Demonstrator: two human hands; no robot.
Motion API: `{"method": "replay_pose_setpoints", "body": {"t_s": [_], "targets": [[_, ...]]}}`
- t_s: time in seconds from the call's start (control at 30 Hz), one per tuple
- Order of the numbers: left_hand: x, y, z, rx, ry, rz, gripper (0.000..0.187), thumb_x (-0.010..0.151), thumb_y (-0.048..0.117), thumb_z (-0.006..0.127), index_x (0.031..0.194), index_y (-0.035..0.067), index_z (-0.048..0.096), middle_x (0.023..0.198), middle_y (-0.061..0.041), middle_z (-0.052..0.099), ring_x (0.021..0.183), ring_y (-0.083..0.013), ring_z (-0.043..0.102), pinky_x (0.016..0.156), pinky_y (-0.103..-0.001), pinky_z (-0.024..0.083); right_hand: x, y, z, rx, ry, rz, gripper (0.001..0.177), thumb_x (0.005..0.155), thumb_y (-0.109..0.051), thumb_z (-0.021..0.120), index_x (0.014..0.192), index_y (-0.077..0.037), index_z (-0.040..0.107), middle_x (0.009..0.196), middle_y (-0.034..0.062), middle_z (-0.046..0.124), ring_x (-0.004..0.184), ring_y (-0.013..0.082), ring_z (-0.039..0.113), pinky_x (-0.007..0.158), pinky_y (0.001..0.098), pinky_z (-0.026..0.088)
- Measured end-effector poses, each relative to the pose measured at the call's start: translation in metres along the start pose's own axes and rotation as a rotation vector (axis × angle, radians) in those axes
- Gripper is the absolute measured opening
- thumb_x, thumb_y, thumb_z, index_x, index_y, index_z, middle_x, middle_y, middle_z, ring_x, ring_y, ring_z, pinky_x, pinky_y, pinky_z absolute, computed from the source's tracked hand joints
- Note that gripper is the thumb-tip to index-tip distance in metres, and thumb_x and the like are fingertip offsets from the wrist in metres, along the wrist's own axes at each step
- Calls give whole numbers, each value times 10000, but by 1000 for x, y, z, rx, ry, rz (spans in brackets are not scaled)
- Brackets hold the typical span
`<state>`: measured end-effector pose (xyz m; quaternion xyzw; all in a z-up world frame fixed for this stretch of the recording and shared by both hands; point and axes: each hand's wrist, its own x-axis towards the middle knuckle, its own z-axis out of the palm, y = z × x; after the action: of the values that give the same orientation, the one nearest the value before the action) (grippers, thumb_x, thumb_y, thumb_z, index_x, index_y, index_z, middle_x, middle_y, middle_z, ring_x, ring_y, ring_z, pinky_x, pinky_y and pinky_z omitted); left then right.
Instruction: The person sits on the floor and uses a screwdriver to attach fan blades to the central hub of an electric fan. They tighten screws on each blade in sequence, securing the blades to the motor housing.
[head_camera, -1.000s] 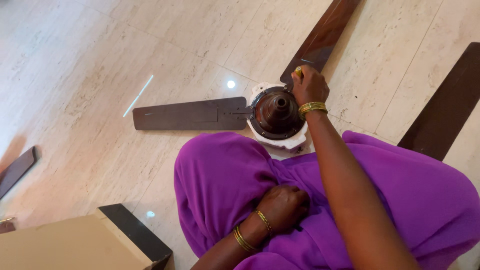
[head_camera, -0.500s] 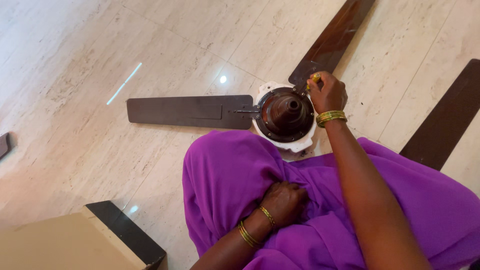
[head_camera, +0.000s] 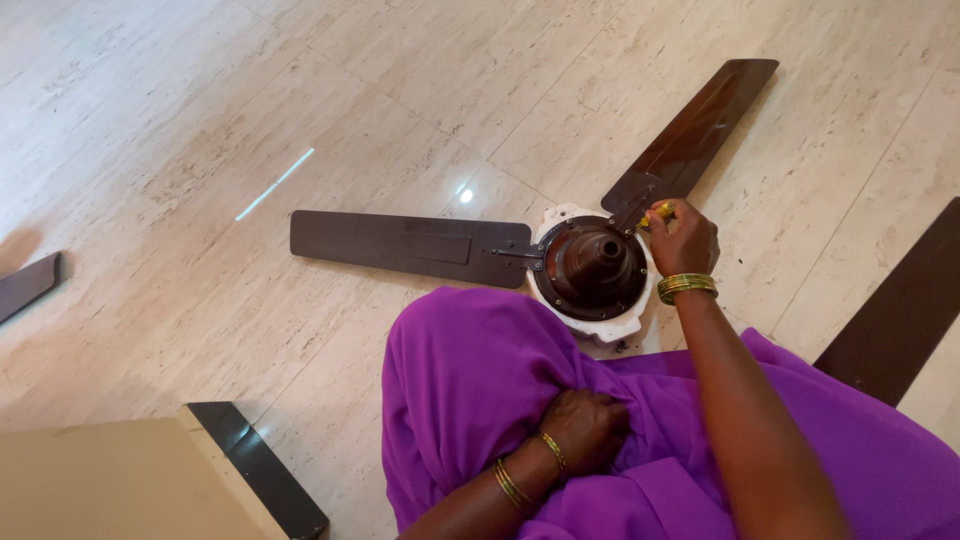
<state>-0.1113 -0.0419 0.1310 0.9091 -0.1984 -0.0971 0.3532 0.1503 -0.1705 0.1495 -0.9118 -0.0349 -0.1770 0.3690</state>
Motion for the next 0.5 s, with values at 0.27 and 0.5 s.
{"method": "replay_pose_setpoints", "body": {"t_s": [0.27, 0.5], "targets": [[5, 1, -13, -14, -45, 46, 183, 841, 252, 671, 936, 109, 733, 956, -133, 724, 865, -372, 694, 771, -518, 543, -5, 10, 3, 16, 57, -98, 135, 924, -198, 794, 987, -88, 746, 977, 136, 758, 877, 356, 720, 761, 455, 545], [50, -17, -75, -34, 217, 24, 279, 821, 149, 733, 1088, 75, 707, 1164, -135, 678, 1034, -353, 659, 873, -443, 554, -7, 4, 1, 30, 57, -50, 146, 881, -178, 816, 967, -81, 749, 923, 127, 767, 845, 342, 730, 727, 436, 545]]}}
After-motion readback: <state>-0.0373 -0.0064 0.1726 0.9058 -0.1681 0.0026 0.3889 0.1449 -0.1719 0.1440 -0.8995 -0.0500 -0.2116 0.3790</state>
